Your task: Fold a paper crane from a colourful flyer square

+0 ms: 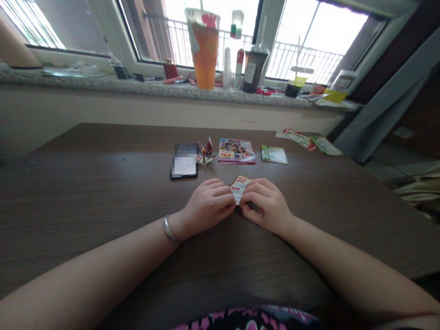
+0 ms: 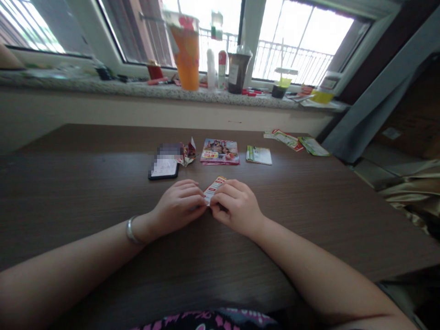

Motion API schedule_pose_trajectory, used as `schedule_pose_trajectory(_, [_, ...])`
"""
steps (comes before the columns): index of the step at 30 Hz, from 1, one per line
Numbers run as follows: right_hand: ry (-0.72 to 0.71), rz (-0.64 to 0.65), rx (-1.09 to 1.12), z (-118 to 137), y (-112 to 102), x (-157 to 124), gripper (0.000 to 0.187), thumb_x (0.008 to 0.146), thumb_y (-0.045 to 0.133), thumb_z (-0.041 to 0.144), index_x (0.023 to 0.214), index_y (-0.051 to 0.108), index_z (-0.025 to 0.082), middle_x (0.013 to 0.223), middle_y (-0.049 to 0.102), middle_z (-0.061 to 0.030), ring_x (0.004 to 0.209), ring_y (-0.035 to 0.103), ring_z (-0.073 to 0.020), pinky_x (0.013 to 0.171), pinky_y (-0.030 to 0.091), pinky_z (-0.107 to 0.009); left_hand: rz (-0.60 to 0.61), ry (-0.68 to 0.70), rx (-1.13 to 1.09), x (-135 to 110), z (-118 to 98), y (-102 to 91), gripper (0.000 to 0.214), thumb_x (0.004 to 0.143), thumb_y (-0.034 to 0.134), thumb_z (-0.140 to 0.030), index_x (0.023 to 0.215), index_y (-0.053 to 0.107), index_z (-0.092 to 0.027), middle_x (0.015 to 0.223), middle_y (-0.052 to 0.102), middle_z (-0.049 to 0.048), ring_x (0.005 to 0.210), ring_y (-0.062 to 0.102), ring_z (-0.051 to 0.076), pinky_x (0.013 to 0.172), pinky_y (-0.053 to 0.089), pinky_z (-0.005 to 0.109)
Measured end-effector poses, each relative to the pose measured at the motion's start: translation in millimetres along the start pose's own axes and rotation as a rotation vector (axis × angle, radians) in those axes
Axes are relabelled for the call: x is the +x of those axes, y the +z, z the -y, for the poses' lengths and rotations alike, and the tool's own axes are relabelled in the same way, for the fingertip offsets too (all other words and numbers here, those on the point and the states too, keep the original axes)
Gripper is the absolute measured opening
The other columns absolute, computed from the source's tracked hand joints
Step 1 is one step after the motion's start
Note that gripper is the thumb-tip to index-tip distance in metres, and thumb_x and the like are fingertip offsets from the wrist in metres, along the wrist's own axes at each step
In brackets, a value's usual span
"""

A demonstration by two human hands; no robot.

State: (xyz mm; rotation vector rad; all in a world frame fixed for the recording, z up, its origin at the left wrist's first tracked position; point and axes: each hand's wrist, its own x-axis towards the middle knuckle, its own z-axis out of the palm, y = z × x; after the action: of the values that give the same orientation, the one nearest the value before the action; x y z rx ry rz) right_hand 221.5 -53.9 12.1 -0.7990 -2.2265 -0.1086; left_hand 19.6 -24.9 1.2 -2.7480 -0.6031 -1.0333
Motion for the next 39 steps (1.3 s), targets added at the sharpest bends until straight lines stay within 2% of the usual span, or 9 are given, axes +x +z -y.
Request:
schedule_pose_trajectory(13, [0.045,0.028,-0.033,-11,3,-5,0.011,0.076,0.059,0.011,0.077,0.062,0.021,0.082,0.066,-0.0021,0.085,0.057,-0.0179,0.082,0.049,-0.034,0.003,-0.015,-0.010,-1,1,1.1,0.019,0.087,0.055,-0.020,0.068,0.059,-0.019,0.070,0.064,-0.0002,0.066,0.055,0.012,0.078,0.047,0.030])
schedule_pose_trajectory(22, [0.034,0.023,-0.076,-18,4,-6,0.010,0.079,0.059,0.013,0.078,0.063,0.022,0.082,0.066,-0.0022,0.084,0.057,-0.0184,0.080,0.049,-0.034,-0.057,-0.020,0.014,1,-1,-2.3,0.018,0.086,0.056,-0.021,0.068,0.058,-0.018,0.070,0.063,-0.0003,0.067,0.055,0.012,0.079,0.048,0.030])
schedule_pose_trajectory(31, [-0.005,0.011,-0.121,-11,1,-6,0.010,0.080,0.059,0.014,0.077,0.064,0.022,0.080,0.067,-0.0022,0.083,0.057,-0.0188,0.078,0.049,-0.035,-0.002,-0.020,0.049,-3,1,-3.7,0.010,0.087,0.056,-0.025,0.080,0.062,-0.021,0.080,0.066,0.0000,0.074,0.055,0.014,0.080,0.046,0.031])
schedule_pose_trajectory(39, [0.005,0.022,-0.132,-8,1,-5,0.009,0.080,0.059,0.015,0.075,0.063,0.021,0.079,0.066,-0.0023,0.081,0.057,-0.0183,0.075,0.049,-0.034,0.030,0.013,0.068,-1,2,-5.3,0.015,0.089,0.053,-0.023,0.076,0.061,-0.020,0.075,0.064,-0.0005,0.072,0.054,0.014,0.080,0.046,0.031])
